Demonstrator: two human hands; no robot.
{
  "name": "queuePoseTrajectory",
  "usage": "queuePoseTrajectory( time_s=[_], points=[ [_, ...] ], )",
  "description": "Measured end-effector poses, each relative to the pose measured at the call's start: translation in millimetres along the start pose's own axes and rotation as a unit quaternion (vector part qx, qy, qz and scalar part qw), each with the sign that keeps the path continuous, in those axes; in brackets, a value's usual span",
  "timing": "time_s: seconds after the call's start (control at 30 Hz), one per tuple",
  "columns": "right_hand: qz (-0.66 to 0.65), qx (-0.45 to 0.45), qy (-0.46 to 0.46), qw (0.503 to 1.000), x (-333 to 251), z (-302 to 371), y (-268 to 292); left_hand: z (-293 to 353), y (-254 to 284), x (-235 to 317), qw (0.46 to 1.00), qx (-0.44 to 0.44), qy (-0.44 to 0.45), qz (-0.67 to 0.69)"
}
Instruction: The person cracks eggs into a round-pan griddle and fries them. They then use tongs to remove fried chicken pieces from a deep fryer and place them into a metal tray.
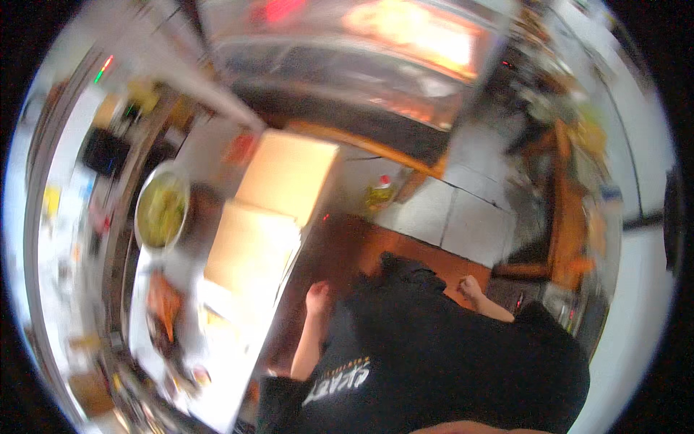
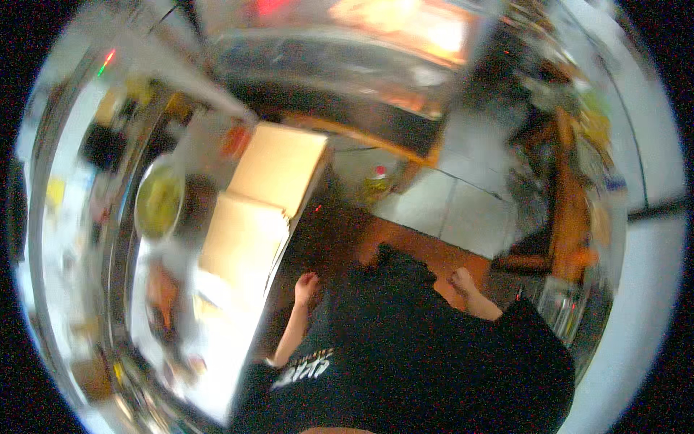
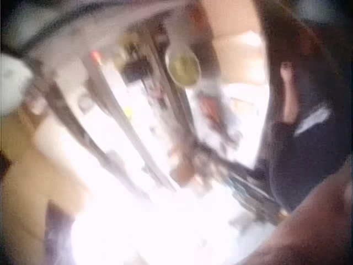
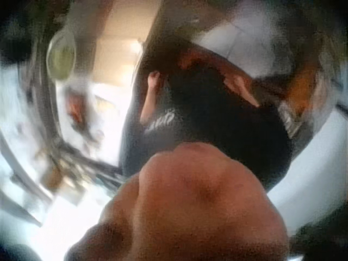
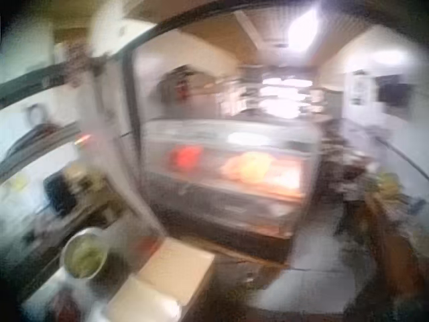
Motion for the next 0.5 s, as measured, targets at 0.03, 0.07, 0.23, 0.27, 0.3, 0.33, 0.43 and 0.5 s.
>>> queuePoseTrajectory(
  time_s=[0.03, 0.07, 0.23, 0.27, 0.3, 0.33, 0.43, 0.5],
  points=[
    [-0.059, -0.009, 0.027, 0.998, 11, -20, 6, 4, -3, -10, 0.997, 0.01, 0.045, 0.055],
    [-0.103, -0.013, 0.036, 0.994, 20, -39, 11, 7, -10, -21, 0.998, 0.015, 0.049, 0.034],
    [0.134, -0.109, 0.246, 0.954, -30, -129, 25, 91, -52, -95, 0.988, 0.028, 0.14, -0.059],
    [0.062, -0.123, 0.188, 0.972, -49, -138, 22, 115, -60, -104, 0.981, 0.02, 0.185, -0.06],
    [-0.007, -0.151, 0.121, 0.981, -69, -145, 18, 137, -71, -110, 0.974, 0.04, 0.221, -0.032],
    [-0.032, -0.165, -0.012, 0.986, -87, -150, 17, 159, -84, -116, 0.959, 0.053, 0.277, -0.01],
    [-0.032, -0.226, -0.141, 0.963, -139, -162, -4, 206, -126, -122, 0.926, 0.107, 0.329, 0.15],
    [0.017, -0.251, -0.146, 0.957, -158, -162, -15, 236, -149, -122, 0.92, 0.136, 0.302, 0.208]
  ],
)
Point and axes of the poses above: each hand's wrist, its own z-axis away from the middle knuckle, its own y-axis out of the back of the hand, x = y × z, the point moved 2 cm from there along -z, towards the middle knuckle, and after that the axes turned 11 degrees about -z, right-handed, at the moved point
